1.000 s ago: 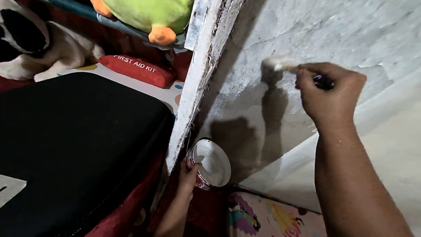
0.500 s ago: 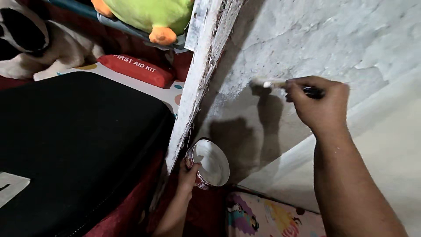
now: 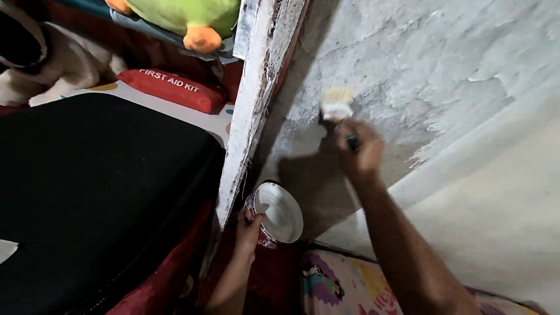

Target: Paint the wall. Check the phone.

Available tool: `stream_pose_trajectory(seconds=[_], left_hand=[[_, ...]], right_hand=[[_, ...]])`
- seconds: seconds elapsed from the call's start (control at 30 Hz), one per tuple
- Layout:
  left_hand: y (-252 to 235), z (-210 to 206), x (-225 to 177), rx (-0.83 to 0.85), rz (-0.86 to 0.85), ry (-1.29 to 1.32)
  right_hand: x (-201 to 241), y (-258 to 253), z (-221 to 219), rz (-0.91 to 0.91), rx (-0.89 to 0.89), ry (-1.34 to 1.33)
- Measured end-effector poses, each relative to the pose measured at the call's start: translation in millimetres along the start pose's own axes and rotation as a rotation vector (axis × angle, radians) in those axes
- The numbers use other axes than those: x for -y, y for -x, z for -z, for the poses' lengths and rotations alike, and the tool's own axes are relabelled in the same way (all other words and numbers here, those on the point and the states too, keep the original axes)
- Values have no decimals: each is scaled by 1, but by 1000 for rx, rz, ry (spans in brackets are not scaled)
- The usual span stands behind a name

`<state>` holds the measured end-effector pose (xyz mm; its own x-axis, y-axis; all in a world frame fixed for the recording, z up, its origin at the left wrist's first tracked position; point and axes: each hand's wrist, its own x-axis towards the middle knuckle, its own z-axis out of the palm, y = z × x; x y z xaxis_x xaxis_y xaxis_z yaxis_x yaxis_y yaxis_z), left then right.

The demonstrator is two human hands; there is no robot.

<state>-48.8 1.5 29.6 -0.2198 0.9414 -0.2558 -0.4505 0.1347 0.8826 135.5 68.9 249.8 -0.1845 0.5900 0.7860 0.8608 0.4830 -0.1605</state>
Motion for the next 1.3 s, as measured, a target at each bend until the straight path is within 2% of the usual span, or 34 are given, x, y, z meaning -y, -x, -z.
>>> stream_pose_trajectory(seconds=[0.07, 0.17, 0.27, 0.4, 0.47, 0.6, 0.67, 0.8, 0.87, 0.93, 1.03, 1.1, 1.2, 1.3], left_hand=[[-1, 1, -2, 4, -14, 0], [-1, 2, -1, 14, -29, 13], [-1, 3, -1, 9, -15, 10], [-1, 3, -2, 7, -23, 9], [-2, 3, -3, 3, -29, 19], [-4, 3, -3, -4, -26, 28], [-3, 2, -2, 6, -35, 25], [0, 2, -1, 13, -35, 19], [0, 0, -1, 11, -34, 19], [0, 1, -1, 5, -25, 13], [-1, 1, -1, 7, -29, 6], [-1, 2, -1, 12, -34, 2], [0, 3, 0, 9, -43, 16], [2, 3, -2, 8, -25, 8]], right_hand=[[1, 19, -23, -25, 171, -16], [8, 24, -16, -84, 326, -49], [7, -1, 9, -40, 243, -79], [0, -34, 34, 56, -92, 6], [0, -30, 32, 104, -168, 16], [-3, 6, -4, 108, 133, 41], [0, 12, -3, 100, 196, 29], [4, 5, 30, 65, -4, -10], [-4, -3, 29, 38, -102, -25], [-15, 0, 13, 53, -62, -47], [-9, 15, -7, 10, 121, -112], [-9, 18, -7, -11, 76, -188], [-18, 15, -12, 12, -89, -265], [-12, 18, -18, -61, 10, -215]])
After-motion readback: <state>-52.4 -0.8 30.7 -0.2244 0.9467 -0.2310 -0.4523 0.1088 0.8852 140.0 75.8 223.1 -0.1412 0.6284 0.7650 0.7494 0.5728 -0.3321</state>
